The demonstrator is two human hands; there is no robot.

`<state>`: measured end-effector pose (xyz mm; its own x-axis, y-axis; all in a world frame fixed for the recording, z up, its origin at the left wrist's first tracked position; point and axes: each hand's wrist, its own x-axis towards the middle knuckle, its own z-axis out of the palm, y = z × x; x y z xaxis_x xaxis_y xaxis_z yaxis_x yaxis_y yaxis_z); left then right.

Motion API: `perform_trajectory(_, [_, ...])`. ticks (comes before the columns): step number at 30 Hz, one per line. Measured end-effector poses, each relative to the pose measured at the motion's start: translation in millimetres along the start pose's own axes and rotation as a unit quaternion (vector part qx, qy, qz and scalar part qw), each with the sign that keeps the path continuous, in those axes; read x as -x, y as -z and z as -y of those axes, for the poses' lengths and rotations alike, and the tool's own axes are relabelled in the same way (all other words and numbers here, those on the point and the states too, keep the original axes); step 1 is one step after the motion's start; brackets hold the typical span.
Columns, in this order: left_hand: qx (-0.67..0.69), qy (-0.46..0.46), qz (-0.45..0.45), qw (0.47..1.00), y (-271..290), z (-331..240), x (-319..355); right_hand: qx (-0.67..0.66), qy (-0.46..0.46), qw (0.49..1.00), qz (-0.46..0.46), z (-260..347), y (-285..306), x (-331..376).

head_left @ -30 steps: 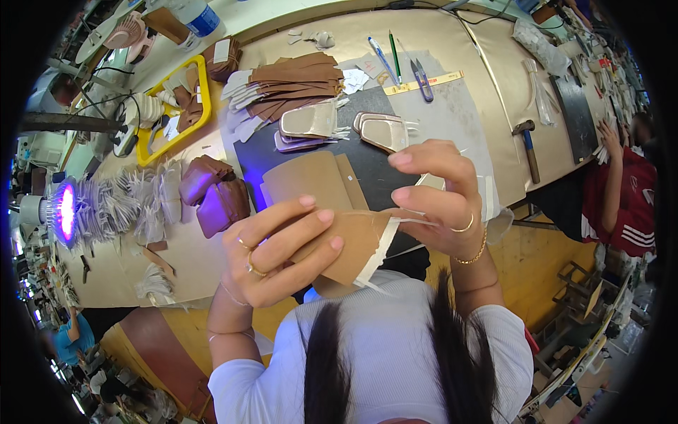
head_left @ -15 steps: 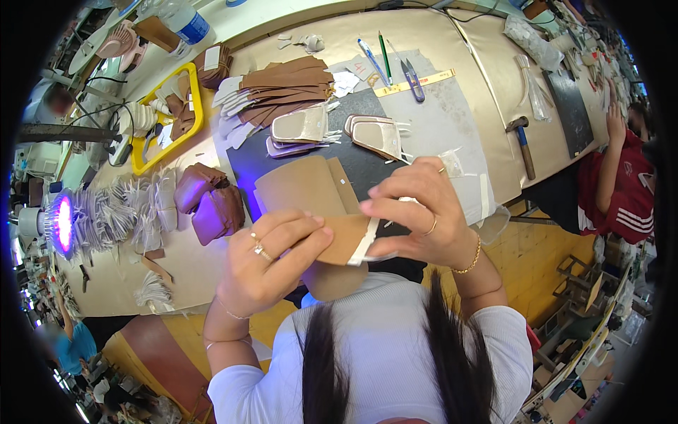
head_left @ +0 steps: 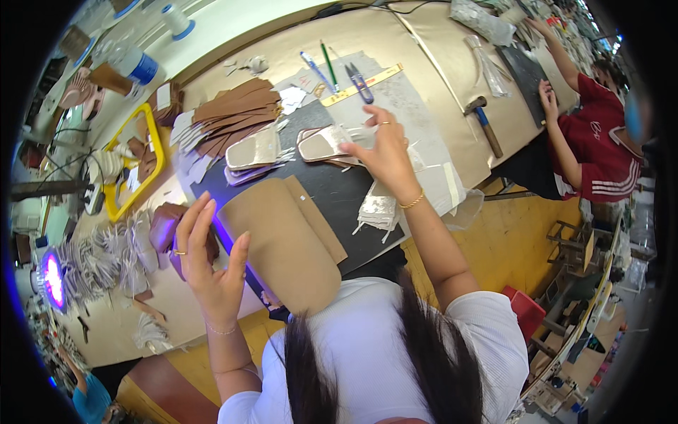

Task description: The person repeatedly picks up small brown leather pieces and white foam inserts, aligns them, and presses them together by hand. The assembled units are placed on the table. The person continues this repetitive assembly process throughout the clip.

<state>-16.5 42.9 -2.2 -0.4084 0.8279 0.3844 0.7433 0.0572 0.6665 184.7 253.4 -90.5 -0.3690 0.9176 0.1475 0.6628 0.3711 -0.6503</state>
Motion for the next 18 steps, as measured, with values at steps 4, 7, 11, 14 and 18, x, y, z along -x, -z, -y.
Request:
perform_trajectory(4, [0.119,0.063,-0.004,0.991,-30.4,15.3,-2.2,0.057,0.044,0.996,0.060,-54.9,52.4,-3.4])
perform_trajectory(7, [0.139,0.067,0.051,0.987,-37.6,17.8,4.3,0.158,0.029,0.961,0.227,-93.2,74.6,8.1])
perform_trajectory(11, [0.139,0.066,0.060,0.986,-45.2,9.6,0.6,0.193,0.065,0.953,0.223,-81.2,79.7,23.3])
perform_trajectory(14, [0.127,0.073,0.063,0.987,-44.9,6.4,-2.8,0.180,0.020,0.957,0.226,-80.1,79.5,24.2])
perform_trajectory(18, [0.138,0.057,0.057,0.987,-43.2,10.5,0.2,0.129,-0.049,0.960,0.243,-75.7,83.5,15.3])
